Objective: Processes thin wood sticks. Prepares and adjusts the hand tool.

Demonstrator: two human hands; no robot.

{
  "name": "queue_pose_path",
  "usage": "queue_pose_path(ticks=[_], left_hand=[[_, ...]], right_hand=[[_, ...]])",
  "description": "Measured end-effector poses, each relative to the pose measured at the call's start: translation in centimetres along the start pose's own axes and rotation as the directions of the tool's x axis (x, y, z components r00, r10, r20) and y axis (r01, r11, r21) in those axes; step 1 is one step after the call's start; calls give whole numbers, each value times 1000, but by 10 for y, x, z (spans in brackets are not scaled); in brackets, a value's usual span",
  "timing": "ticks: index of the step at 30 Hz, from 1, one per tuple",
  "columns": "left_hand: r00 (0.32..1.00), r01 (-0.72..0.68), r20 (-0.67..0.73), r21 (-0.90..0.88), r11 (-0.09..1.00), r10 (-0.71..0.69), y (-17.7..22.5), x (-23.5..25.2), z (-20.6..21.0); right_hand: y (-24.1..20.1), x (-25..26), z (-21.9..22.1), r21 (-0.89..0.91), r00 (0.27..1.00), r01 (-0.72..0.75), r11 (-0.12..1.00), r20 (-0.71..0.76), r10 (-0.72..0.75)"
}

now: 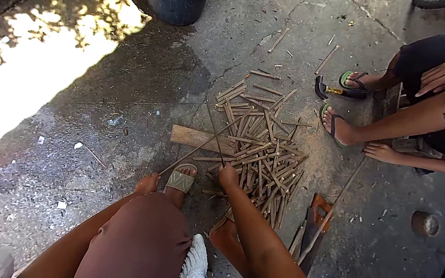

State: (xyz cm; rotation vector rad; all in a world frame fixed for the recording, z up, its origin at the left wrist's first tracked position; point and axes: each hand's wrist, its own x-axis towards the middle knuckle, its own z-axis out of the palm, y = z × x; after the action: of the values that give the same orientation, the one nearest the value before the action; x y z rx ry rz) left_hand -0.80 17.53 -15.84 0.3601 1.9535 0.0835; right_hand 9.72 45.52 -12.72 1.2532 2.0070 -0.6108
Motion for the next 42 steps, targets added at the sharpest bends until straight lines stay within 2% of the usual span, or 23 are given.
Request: queue_pose_path(ticks=[4,7,10,12,13,14,15,16,17,18,22,27,31,38,40,42], left_hand=[[991,-111,57,-142,984,121,-23,10,0],[979,-142,109,-230,963,171,-28,10,-4],[975,-107,147,-343,933,166,-26,-7,-16],[977,-69,160,-394,917,142,-24,-22,-30],[978,-59,161,-397,916,133,-23,-28,-38],[979,-41,167,-385,922,114,-22,-33,-46],[980,-20,180,-355,935,89,-21,-36,-54],[979,-1,194,-308,951,63,-17,-40,-61],[979,12,200,-254,967,40,-14,-42,-66],[980,10,195,-190,982,28,-10,-44,-70],[979,-23,201,-78,997,39,2,-51,-79],[980,-26,186,-230,973,70,-25,-19,-54],[988,-101,97,-149,984,116,-65,25,-13],[990,-25,132,-132,991,43,-64,24,0],[989,-21,139,-133,991,40,-65,24,0],[988,-22,145,-140,990,43,-66,22,-2]], right_hand=[[5,3,-3,44,996,70,997,49,-72],[-3,-3,-17,96,992,123,988,-3,-123],[-14,-17,-34,214,950,269,939,-218,-223],[-20,-19,-34,255,849,434,864,-437,-297],[-21,-15,-31,246,806,480,842,-503,-313],[-20,-9,-26,236,804,477,846,-506,-312],[-18,-3,-19,234,858,413,880,-424,-290],[-15,4,-13,209,934,298,932,-267,-239],[-14,11,-10,150,978,191,970,-112,-176],[-15,15,-8,97,990,138,986,-35,-135],[-19,20,-12,34,994,109,993,18,-109],[-16,24,-33,70,985,128,989,108,-135],[-12,26,-23,-10,985,154,988,82,-153],[-18,19,8,95,987,141,985,60,-147],[-25,10,-1,137,987,161,977,7,-163],[-30,-5,-12,218,957,274,937,-161,-242]])
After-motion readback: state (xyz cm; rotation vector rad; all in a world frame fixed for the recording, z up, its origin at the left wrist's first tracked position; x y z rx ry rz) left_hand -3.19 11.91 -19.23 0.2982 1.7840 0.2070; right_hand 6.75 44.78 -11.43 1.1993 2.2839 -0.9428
